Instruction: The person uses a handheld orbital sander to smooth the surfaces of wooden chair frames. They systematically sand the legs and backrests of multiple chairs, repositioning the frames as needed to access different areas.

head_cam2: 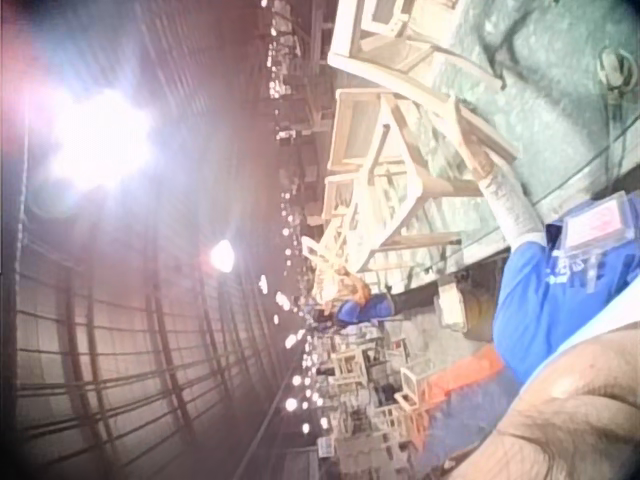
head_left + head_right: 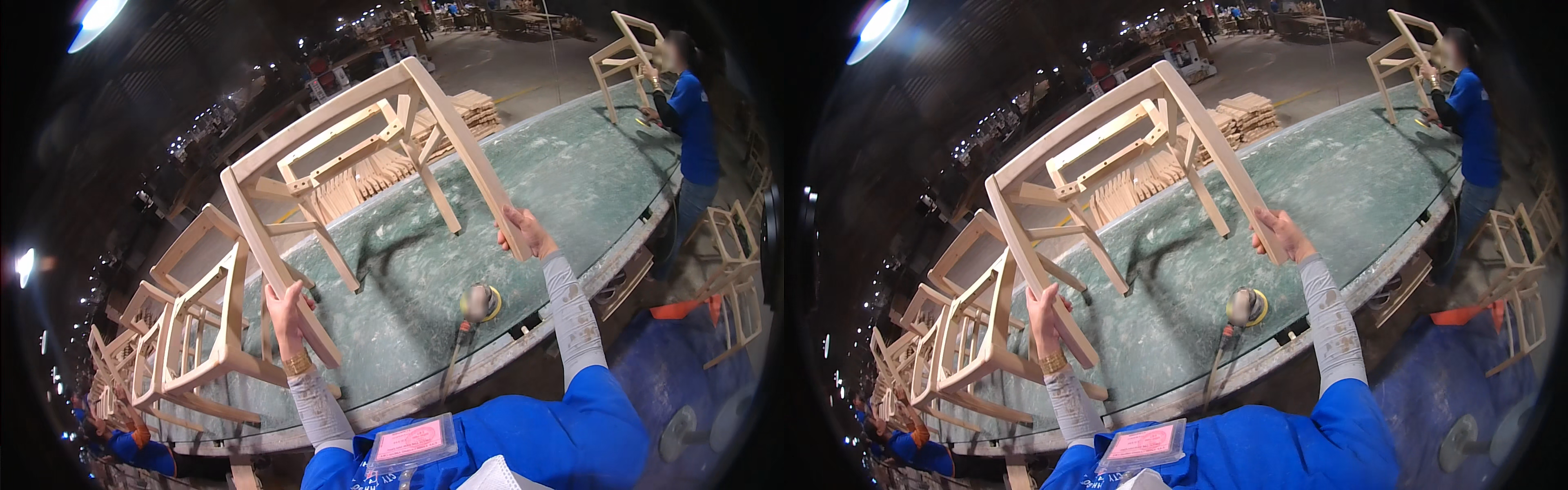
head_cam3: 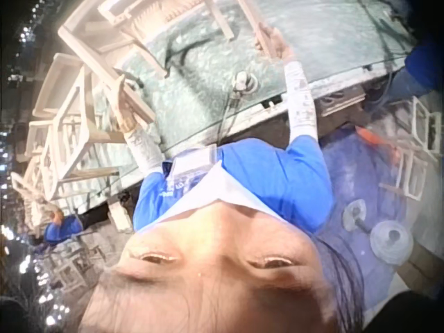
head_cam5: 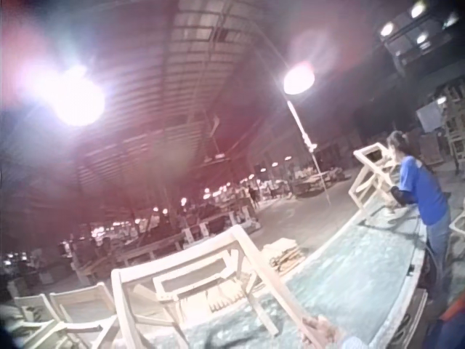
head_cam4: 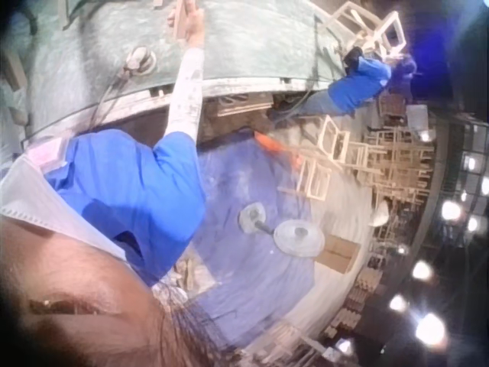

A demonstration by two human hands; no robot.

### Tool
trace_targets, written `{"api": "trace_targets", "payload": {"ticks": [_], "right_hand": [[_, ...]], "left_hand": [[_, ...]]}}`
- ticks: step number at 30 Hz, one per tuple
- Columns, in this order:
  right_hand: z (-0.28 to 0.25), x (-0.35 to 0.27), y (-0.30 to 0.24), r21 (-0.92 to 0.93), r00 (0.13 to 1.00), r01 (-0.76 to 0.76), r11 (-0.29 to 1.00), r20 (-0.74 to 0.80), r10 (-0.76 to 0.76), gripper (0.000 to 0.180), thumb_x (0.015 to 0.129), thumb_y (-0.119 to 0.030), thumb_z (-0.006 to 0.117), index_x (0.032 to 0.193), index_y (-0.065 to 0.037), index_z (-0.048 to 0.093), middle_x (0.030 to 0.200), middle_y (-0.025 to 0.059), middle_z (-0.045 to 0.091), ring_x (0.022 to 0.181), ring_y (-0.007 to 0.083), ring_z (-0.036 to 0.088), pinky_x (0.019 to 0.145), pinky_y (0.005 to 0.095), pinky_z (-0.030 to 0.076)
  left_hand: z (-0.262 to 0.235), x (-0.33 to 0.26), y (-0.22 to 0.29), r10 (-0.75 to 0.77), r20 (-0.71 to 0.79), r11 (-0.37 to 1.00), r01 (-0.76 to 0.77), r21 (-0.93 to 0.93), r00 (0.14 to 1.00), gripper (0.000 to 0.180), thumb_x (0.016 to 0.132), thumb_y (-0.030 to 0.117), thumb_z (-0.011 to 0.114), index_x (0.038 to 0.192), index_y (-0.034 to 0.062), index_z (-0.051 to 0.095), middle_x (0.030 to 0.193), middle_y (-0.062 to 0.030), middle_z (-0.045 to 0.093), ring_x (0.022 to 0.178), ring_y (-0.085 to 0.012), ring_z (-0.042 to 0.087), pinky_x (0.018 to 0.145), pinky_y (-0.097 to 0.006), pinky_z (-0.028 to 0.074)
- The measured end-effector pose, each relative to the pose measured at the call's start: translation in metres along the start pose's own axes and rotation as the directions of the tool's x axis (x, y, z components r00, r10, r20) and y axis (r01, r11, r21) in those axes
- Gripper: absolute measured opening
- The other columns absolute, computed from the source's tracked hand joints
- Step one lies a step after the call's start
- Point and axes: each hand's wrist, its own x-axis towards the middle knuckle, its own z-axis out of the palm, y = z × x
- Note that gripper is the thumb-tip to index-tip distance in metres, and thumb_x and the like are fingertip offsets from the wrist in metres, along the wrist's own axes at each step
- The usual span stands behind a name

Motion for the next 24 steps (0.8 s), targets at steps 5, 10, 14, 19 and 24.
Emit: {"api": "trace_targets", "payload": {"ticks": [5, 10, 14, 19, 24], "right_hand": [[-0.019, 0.003, 0.067, 0.099, 0.866, 0.250, 0.963, -0.468, -0.177, 0.053, 0.088, -0.049, 0.055, 0.099, 0.003, 0.058, 0.082, 0.0132, 0.065, 0.075, 0.0211, 0.064, 0.068, 0.0321, 0.051], [0.031, -0.027, 0.193, -0.758, 0.861, -0.446, 0.476, -0.508, 0.000, 0.080, 0.074, -0.045, 0.068, 0.133, 0.001, 0.039, 0.126, 0.0262, 0.049, 0.121, 0.0380, 0.046, 0.101, 0.0457, 0.036], [0.073, -0.021, 0.205, -0.706, 0.815, -0.563, 0.430, -0.560, 0.147, 0.090, 0.069, -0.043, 0.072, 0.140, -0.008, 0.029, 0.129, 0.0312, 0.043, 0.120, 0.0447, 0.044, 0.100, 0.0469, 0.037], [0.082, -0.006, 0.213, -0.762, 0.818, -0.571, 0.305, -0.562, 0.126, 0.078, 0.073, -0.030, 0.071, 0.137, -0.010, 0.032, 0.118, 0.0387, 0.044, 0.108, 0.0457, 0.052, 0.093, 0.0449, 0.044], [0.065, 0.001, 0.232, -0.809, 0.858, -0.508, 0.296, -0.508, 0.083, 0.071, 0.076, -0.024, 0.067, 0.137, -0.014, 0.034, 0.127, 0.0319, 0.040, 0.113, 0.0442, 0.049, 0.093, 0.0445, 0.044]], "left_hand": [[0.008, 0.001, 0.008, -0.037, -0.066, 0.999, 0.040, 0.032, 0.997, 0.037, 0.078, 0.016, 0.069, 0.099, 0.0069, 0.040, 0.062, -0.0047, 0.051, 0.044, -0.0151, 0.053, 0.039, -0.027, 0.045], [0.012, 0.010, 0.010, -0.007, -0.046, 0.998, 0.010, 0.055, 0.999, 0.036, 0.078, 0.018, 0.069, 0.099, 0.0054, 0.042, 0.065, -0.0051, 0.051, 0.044, -0.0146, 0.053, 0.039, -0.027, 0.045], [0.005, 0.011, 0.006, -0.059, -0.047, 0.998, 0.060, 0.008, 0.997, 0.036, 0.077, 0.018, 0.071, 0.096, 0.0044, 0.044, 0.065, -0.0043, 0.051, 0.045, -0.0139, 0.053, 0.040, -0.027, 0.045], [0.003, 0.010, 0.004, -0.099, 0.010, 0.995, 0.099, -0.026, 0.995, 0.034, 0.076, 0.020, 0.073, 0.093, 0.0056, 0.047, 0.063, -0.0025, 0.051, 0.046, -0.0133, 0.053, 0.042, -0.027, 0.046], [-0.001, 0.013, -0.002, -0.153, 0.121, 0.977, 0.169, -0.130, 0.981, 0.032, 0.080, 0.025, 0.070, 0.092, 0.0058, 0.048, 0.062, -0.0043, 0.053, 0.050, -0.0151, 0.055, 0.044, -0.028, 0.047]]}}
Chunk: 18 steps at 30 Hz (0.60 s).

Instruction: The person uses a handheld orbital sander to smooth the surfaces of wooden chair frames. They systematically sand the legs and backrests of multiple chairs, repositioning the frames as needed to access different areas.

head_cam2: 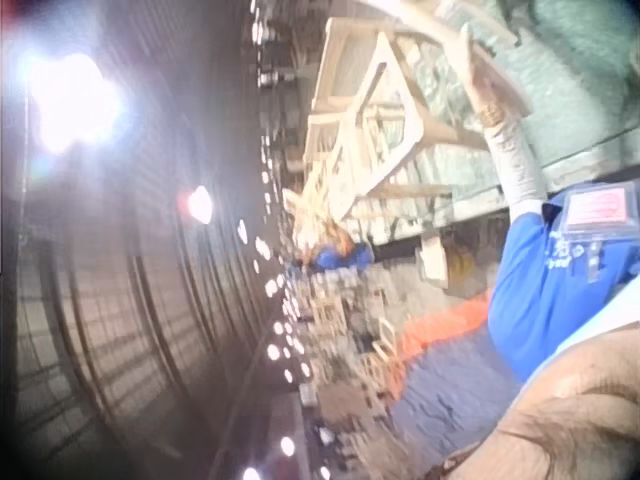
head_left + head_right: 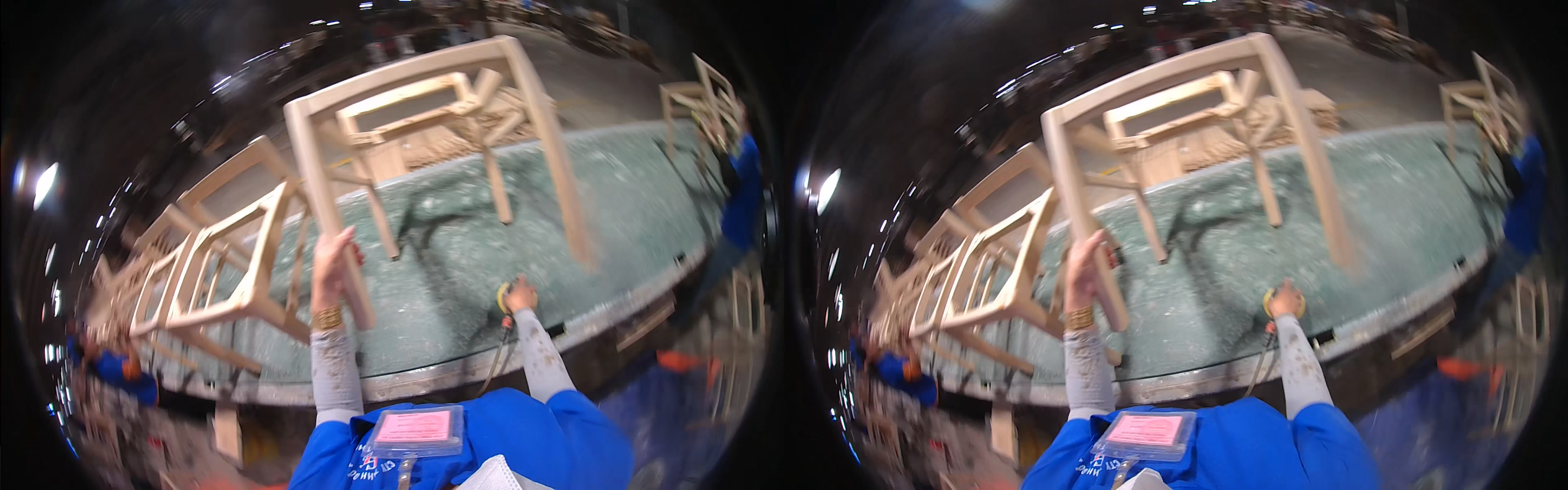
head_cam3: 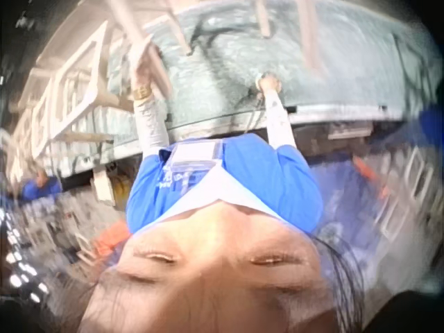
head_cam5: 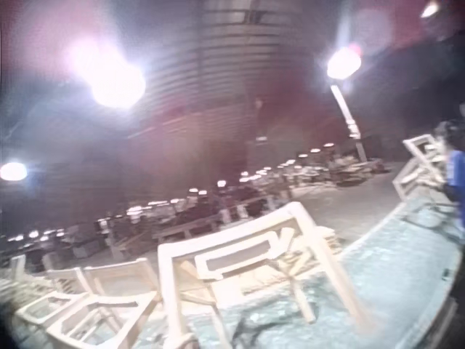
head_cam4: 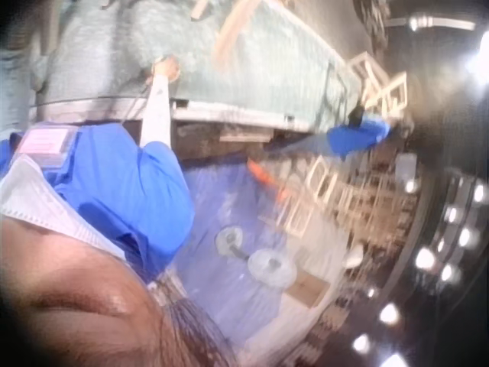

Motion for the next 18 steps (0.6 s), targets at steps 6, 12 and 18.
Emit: {"api": "trace_targets", "payload": {"ticks": [6, 12, 18], "right_hand": [[0.004, -0.021, -0.020, 0.078, 0.984, -0.146, 0.986, -0.086, 0.153, 0.068, 0.072, -0.017, 0.069, 0.132, -0.017, 0.037, 0.122, 0.0297, 0.041, 0.100, 0.0444, 0.056, 0.084, 0.0453, 0.048], [-0.015, -0.014, -0.011, 0.134, 0.986, -0.160, 0.978, -0.020, 0.164, 0.067, 0.072, -0.013, 0.068, 0.132, -0.018, 0.038, 0.121, 0.0275, 0.039, 0.095, 0.0444, 0.058, 0.081, 0.0452, 0.049], [-0.013, -0.011, 0.002, 0.134, 0.995, -0.080, 0.988, -0.055, 0.088, 0.056, 0.077, -0.012, 0.065, 0.128, -0.019, 0.045, 0.116, 0.0248, 0.043, 0.088, 0.0424, 0.059, 0.076, 0.0465, 0.050]], "left_hand": [[-0.012, -0.012, 0.000, -0.014, 0.012, 0.999, 0.014, 0.029, 1.000, 0.031, 0.086, 0.030, 0.064, 0.093, 0.0045, 0.049, 0.062, -0.0066, 0.053, 0.049, -0.0172, 0.055, 0.044, -0.029, 0.047], [-0.003, -0.002, -0.001, 0.014, 0.063, 1.000, -0.013, -0.002, 0.998, 0.034, 0.087, 0.032, 0.064, 0.100, 0.0051, 0.048, 0.064, -0.0062, 0.052, 0.050, -0.0163, 0.054, 0.046, -0.028, 0.046], [-0.003, 0.002, 0.001, 0.019, 0.077, 1.000, -0.019, -0.004, 0.997, 0.035, 0.088, 0.035, 0.062, 0.102, 0.0053, 0.048, 0.065, -0.0052, 0.051, 0.053, -0.0152, 0.052, 0.049, -0.027, 0.045]]}}
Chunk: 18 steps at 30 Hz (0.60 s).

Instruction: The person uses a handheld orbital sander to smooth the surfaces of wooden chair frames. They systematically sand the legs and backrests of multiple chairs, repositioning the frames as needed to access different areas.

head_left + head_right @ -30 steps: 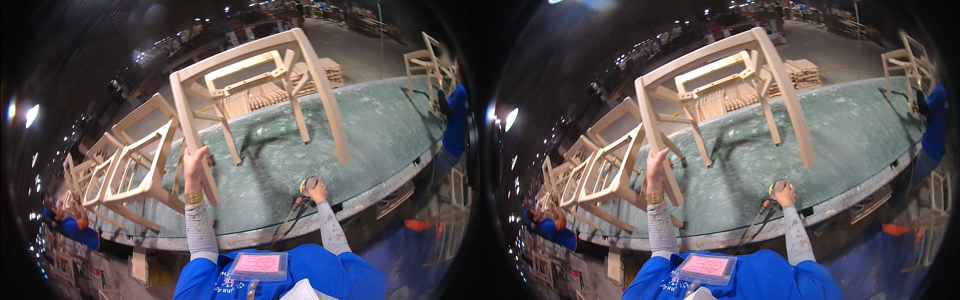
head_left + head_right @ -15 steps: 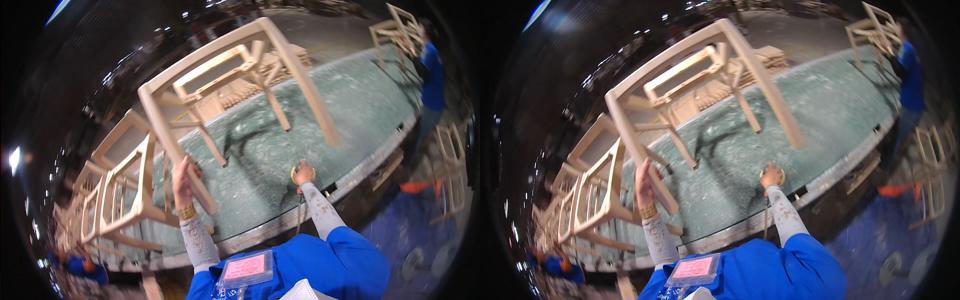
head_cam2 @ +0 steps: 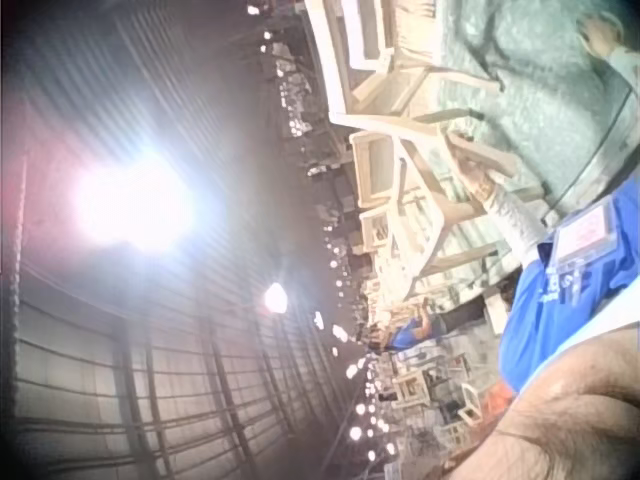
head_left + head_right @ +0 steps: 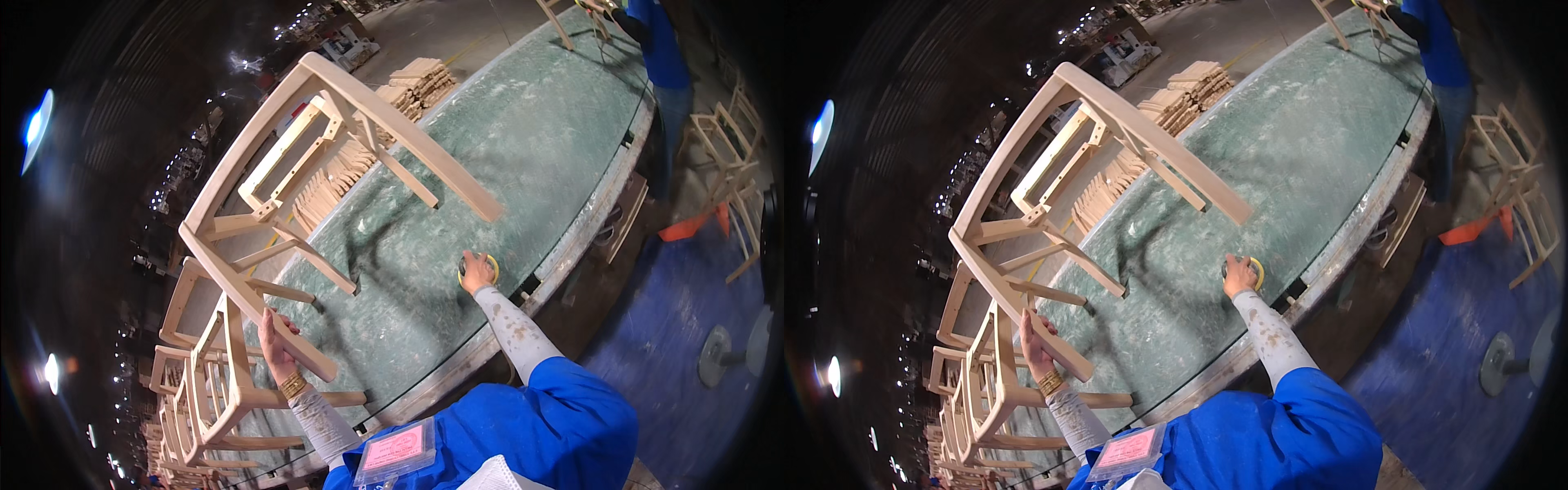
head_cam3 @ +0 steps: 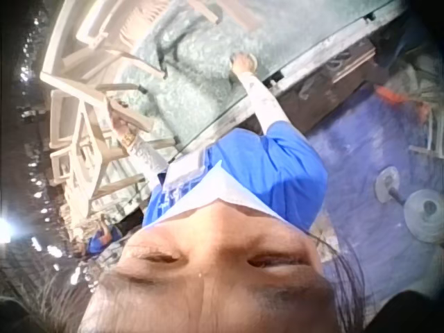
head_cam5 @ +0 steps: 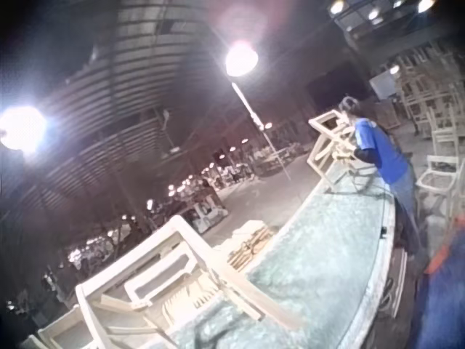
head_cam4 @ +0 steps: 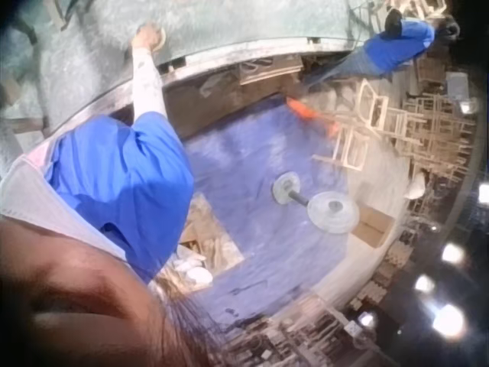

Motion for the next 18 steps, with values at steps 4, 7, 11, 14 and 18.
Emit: {"api": "trace_targets", "payload": {"ticks": [4, 7, 11, 14, 18], "right_hand": [[-0.002, -0.002, 0.001, -0.004, 1.000, 0.010, 1.000, -0.007, -0.011, 0.053, 0.078, -0.010, 0.063, 0.127, -0.020, 0.047, 0.112, 0.0234, 0.044, 0.086, 0.0410, 0.060, 0.074, 0.0459, 0.050], [-0.007, -0.003, 0.005, -0.010, 0.999, 0.034, 0.999, -0.011, -0.034, 0.055, 0.076, -0.009, 0.064, 0.127, -0.021, 0.048, 0.112, 0.0230, 0.044, 0.086, 0.0409, 0.060, 0.074, 0.0456, 0.050], [-0.009, -0.005, 0.008, -0.019, 0.991, 0.126, 0.992, -0.049, -0.127, 0.060, 0.073, -0.009, 0.067, 0.127, -0.023, 0.048, 0.112, 0.0226, 0.045, 0.087, 0.0409, 0.060, 0.074, 0.0457, 0.050], [-0.013, -0.007, 0.013, 0.031, 0.991, 0.122, 0.992, -0.053, -0.120, 0.061, 0.071, -0.009, 0.068, 0.127, -0.024, 0.049, 0.112, 0.0223, 0.045, 0.089, 0.0411, 0.060, 0.075, 0.0462, 0.050], [-0.014, -0.004, 0.017, 0.014, 0.989, 0.138, 0.990, -0.061, -0.137, 0.058, 0.073, -0.006, 0.066, 0.126, -0.020, 0.049, 0.113, 0.0232, 0.044, 0.087, 0.0419, 0.060, 0.075, 0.0470, 0.050]], "left_hand": [[-0.005, 0.002, -0.001, -0.024, -0.021, 1.000, 0.024, -0.012, 0.999, 0.034, 0.089, 0.036, 0.060, 0.102, 0.0063, 0.050, 0.066, -0.0049, 0.052, 0.054, -0.0154, 0.053, 0.049, -0.026, 0.044], [-0.005, 0.003, 0.000, -0.039, 0.000, 0.999, 0.039, 0.002, 0.999, 0.034, 0.090, 0.038, 0.058, 0.102, 0.0072, 0.051, 0.068, -0.0045, 0.052, 0.056, -0.0160, 0.054, 0.051, -0.026, 0.045], [-0.010, 0.005, 0.001, -0.042, 0.001, 0.999, 0.042, -0.017, 0.999, 0.032, 0.091, 0.038, 0.057, 0.100, 0.0084, 0.051, 0.067, -0.0045, 0.052, 0.055, -0.0161, 0.054, 0.051, -0.026, 0.045], [-0.002, 0.004, 0.003, -0.027, -0.021, 0.999, 0.028, 0.019, 0.999, 0.030, 0.091, 0.038, 0.057, 0.099, 0.0093, 0.052, 0.067, -0.0044, 0.052, 0.055, -0.0157, 0.054, 0.051, -0.026, 0.046], [0.007, 0.007, 0.005, 0.008, 0.002, 1.000, -0.008, -0.005, 1.000, 0.034, 0.089, 0.037, 0.060, 0.100, 0.0063, 0.051, 0.064, -0.0055, 0.052, 0.052, -0.0162, 0.053, 0.048, -0.027, 0.045]]}}
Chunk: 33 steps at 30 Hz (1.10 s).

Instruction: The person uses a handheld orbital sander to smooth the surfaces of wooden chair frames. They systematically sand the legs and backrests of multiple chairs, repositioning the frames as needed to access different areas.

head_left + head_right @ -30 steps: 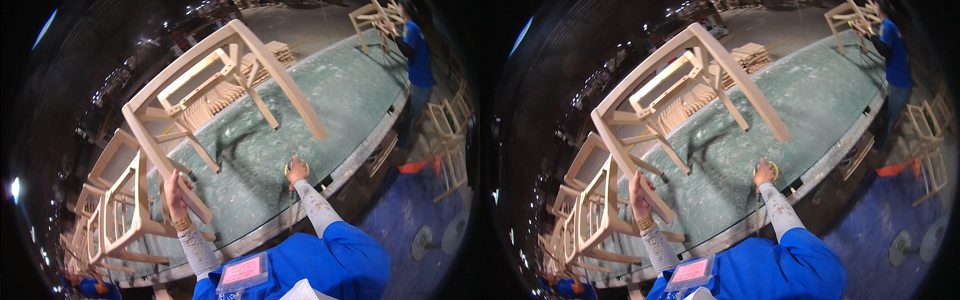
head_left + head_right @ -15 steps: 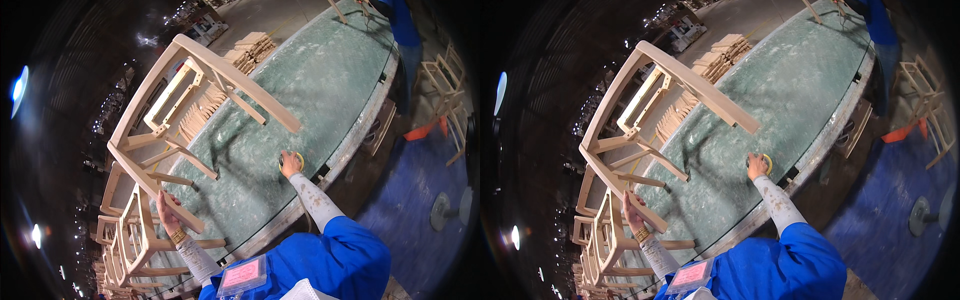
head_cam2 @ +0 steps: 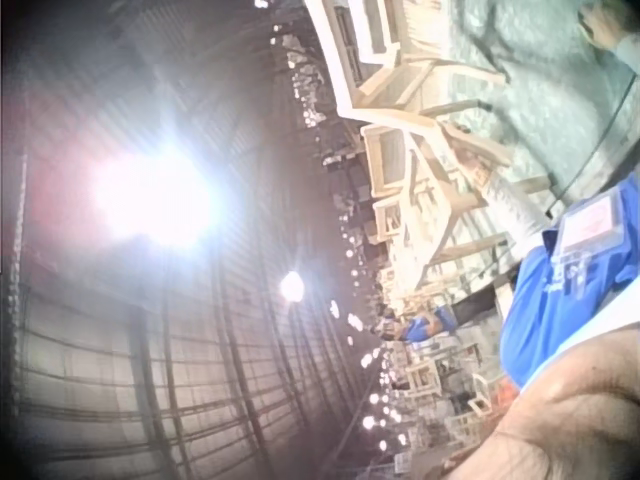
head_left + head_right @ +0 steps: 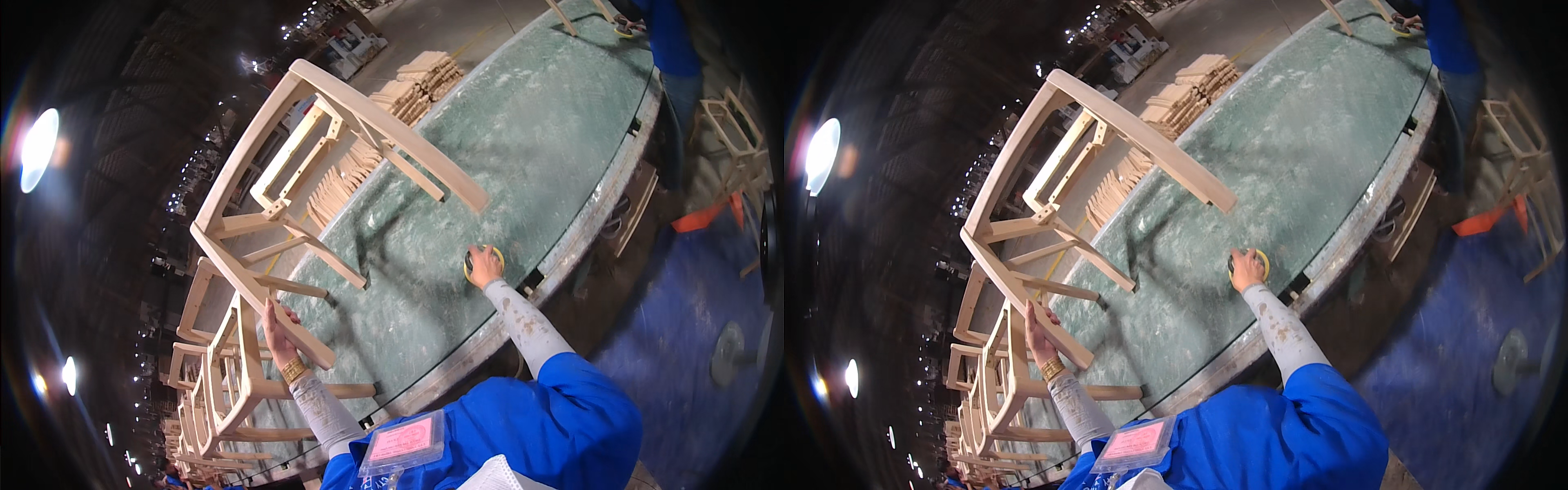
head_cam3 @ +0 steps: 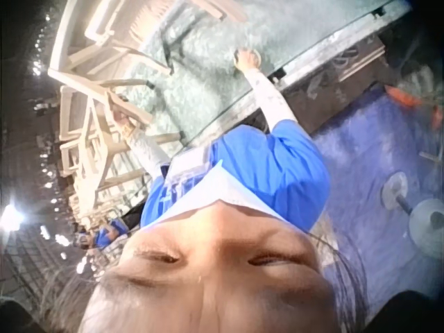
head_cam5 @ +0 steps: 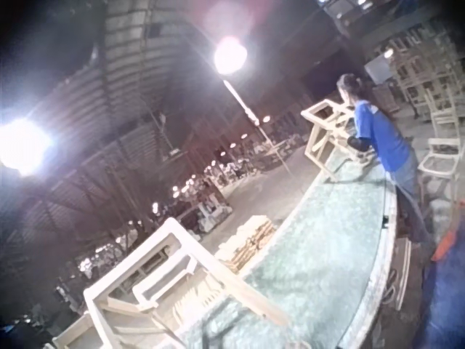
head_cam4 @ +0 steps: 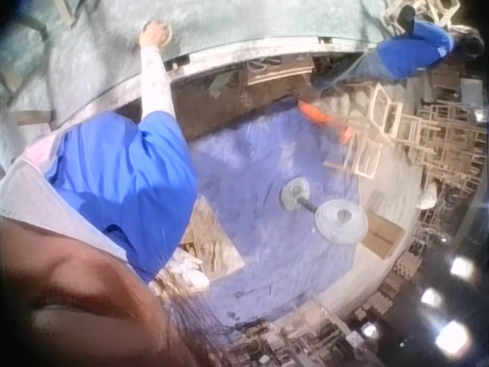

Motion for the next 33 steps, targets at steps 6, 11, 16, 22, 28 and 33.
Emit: {"api": "trace_targets", "payload": {"ticks": [6, 11, 16, 22, 28, 33], "right_hand": [[0.000, -0.009, -0.001, 0.033, 0.999, 0.047, 0.998, 0.000, -0.047, 0.061, 0.071, -0.003, 0.067, 0.127, -0.019, 0.047, 0.112, 0.0227, 0.043, 0.087, 0.0411, 0.060, 0.074, 0.0472, 0.051], [0.010, -0.035, -0.013, 0.042, 0.989, 0.123, 0.991, 0.074, -0.126, 0.062, 0.069, -0.006, 0.068, 0.126, -0.023, 0.047, 0.114, 0.0232, 0.044, 0.091, 0.0414, 0.060, 0.075, 0.0480, 0.050], [0.016, -0.042, -0.014, -0.004, 0.986, 0.156, 0.988, 0.058, -0.155, 0.072, 0.064, -0.012, 0.073, 0.129, -0.026, 0.044, 0.115, 0.0219, 0.043, 0.096, 0.0405, 0.058, 0.080, 0.0473, 0.049], [0.026, -0.051, -0.035, -0.093, 0.989, 0.096, 0.991, 0.119, -0.084, 0.078, 0.063, -0.008, 0.071, 0.132, -0.027, 0.042, 0.117, 0.0213, 0.042, 0.098, 0.0433, 0.057, 0.084, 0.0466, 0.048], [0.034, -0.065, -0.047, -0.151, 0.996, 0.020, 0.988, 0.086, -0.007, 0.076, 0.063, -0.009, 0.068, 0.132, -0.027, 0.042, 0.116, 0.0233, 0.045, 0.098, 0.0449, 0.056, 0.086, 0.0475, 0.047], [0.046, -0.096, -0.054, -0.174, 0.995, 0.040, 0.984, 0.095, -0.023, 0.076, 0.061, -0.011, 0.068, 0.131, -0.030, 0.042, 0.113, 0.0239, 0.049, 0.099, 0.0452, 0.056, 0.086, 0.0476, 0.047]], "left_hand": [[-0.006, 0.006, 0.001, -0.039, 0.011, 0.999, 0.039, -0.012, 0.999, 0.033, 0.089, 0.037, 0.059, 0.101, 0.0073, 0.052, 0.067, -0.0054, 0.053, 0.055, -0.0159, 0.054, 0.051, -0.028, 0.047], [-0.020, -0.014, -0.007, 0.035, -0.025, 0.986, -0.039, -0.163, 0.999, 0.031, 0.092, 0.040, 0.054, 0.104, 0.0115, 0.053, 0.075, -0.0065, 0.056, 0.065, -0.0179, 0.056, 0.059, -0.030, 0.050], [-0.002, -0.010, -0.018, -0.110, -0.003, 0.978, 0.108, -0.176, 0.994, 0.056, 0.091, 0.060, 0.040, 0.107, 0.0073, 0.053, 0.078, -0.0079, 0.058, 0.064, -0.0171, 0.056, 0.060, -0.031, 0.050], [-0.015, -0.018, -0.036, -0.033, 0.189, 0.865, 0.123, -0.486, 0.981, 0.048, 0.099, 0.046, 0.032, 0.113, 0.0047, 0.051, 0.081, -0.0088, 0.056, 0.067, -0.0181, 0.054, 0.061, -0.031, 0.048], [-0.021, -0.010, -0.059, 0.003, 0.372, 0.606, 0.294, -0.739, 0.928, 0.041, 0.099, 0.036, 0.038, 0.116, 0.0019, 0.052, 0.092, -0.0120, 0.059, 0.079, -0.0220, 0.057, 0.070, -0.034, 0.049], [-0.019, -0.004, -0.072, 0.031, 0.382, 0.452, 0.328, -0.830, 0.924, 0.036, 0.099, 0.030, 0.040, 0.119, 0.0021, 0.051, 0.096, -0.0135, 0.060, 0.082, -0.0234, 0.059, 0.073, -0.034, 0.051]]}}
